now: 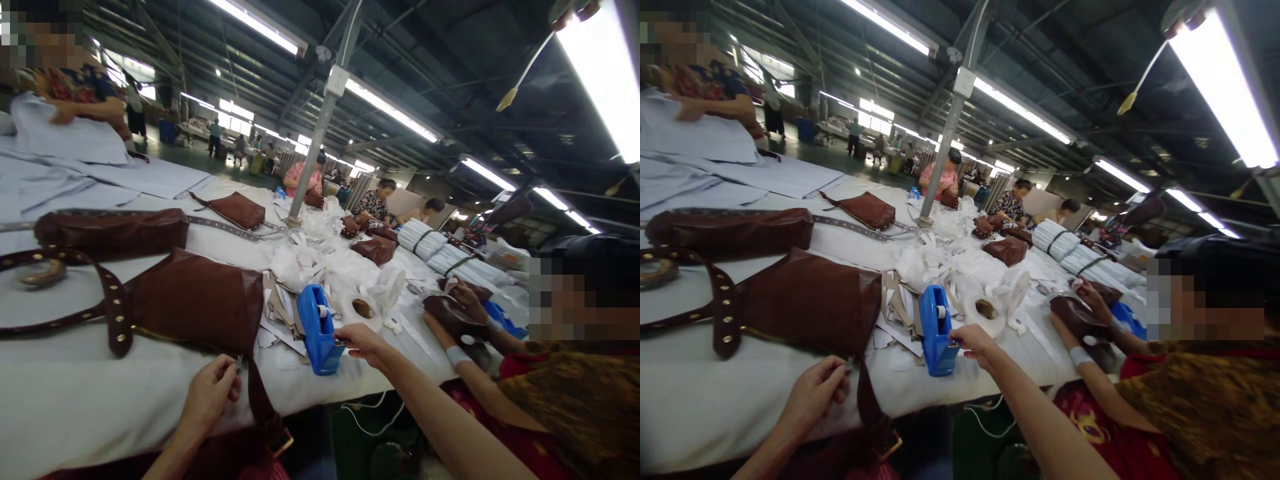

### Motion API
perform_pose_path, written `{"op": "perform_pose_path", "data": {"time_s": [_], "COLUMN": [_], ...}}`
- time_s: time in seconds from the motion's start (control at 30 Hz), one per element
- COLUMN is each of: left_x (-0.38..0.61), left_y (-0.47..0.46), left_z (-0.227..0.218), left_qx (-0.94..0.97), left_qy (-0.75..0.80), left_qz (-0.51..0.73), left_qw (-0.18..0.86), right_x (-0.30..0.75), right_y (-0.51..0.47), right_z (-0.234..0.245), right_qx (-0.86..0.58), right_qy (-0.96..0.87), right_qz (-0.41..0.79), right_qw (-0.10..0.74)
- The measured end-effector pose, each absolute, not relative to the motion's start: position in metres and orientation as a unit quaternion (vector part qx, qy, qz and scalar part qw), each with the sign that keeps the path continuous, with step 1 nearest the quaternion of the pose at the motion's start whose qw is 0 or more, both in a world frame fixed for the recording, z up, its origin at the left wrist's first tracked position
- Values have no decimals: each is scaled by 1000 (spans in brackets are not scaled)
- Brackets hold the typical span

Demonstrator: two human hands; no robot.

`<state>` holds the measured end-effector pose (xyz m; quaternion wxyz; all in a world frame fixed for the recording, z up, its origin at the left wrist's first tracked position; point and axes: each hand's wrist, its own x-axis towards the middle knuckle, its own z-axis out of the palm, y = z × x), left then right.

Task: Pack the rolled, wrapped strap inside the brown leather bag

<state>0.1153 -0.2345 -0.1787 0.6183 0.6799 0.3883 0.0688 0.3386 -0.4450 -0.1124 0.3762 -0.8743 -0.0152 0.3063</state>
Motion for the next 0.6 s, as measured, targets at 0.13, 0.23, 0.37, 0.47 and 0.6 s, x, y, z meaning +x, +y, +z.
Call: {"op": "perform_pose_path", "data": {"time_s": [0.13,0.23,0.37,0.47,0.6], "left_x": [115,116,117,117,117], "left_y": [-235,-235,-234,-234,-233], "left_z": [-178,-177,-176,-176,-178], "left_qx": [677,672,668,664,656], "left_qy": [392,393,395,400,402], "left_qz": [65,65,64,66,64], "left_qw": [620,625,627,628,635], "right_x": [338,339,341,345,355], "right_y": [-448,-444,-437,-440,-458], "right_z": [-110,-114,-118,-114,-107], "right_qx": [-884,-906,-897,-888,-880], "right_qy": [-112,-184,-183,-188,-227], "right_qz": [281,232,241,238,222], "right_qw": [355,303,323,346,355]}}
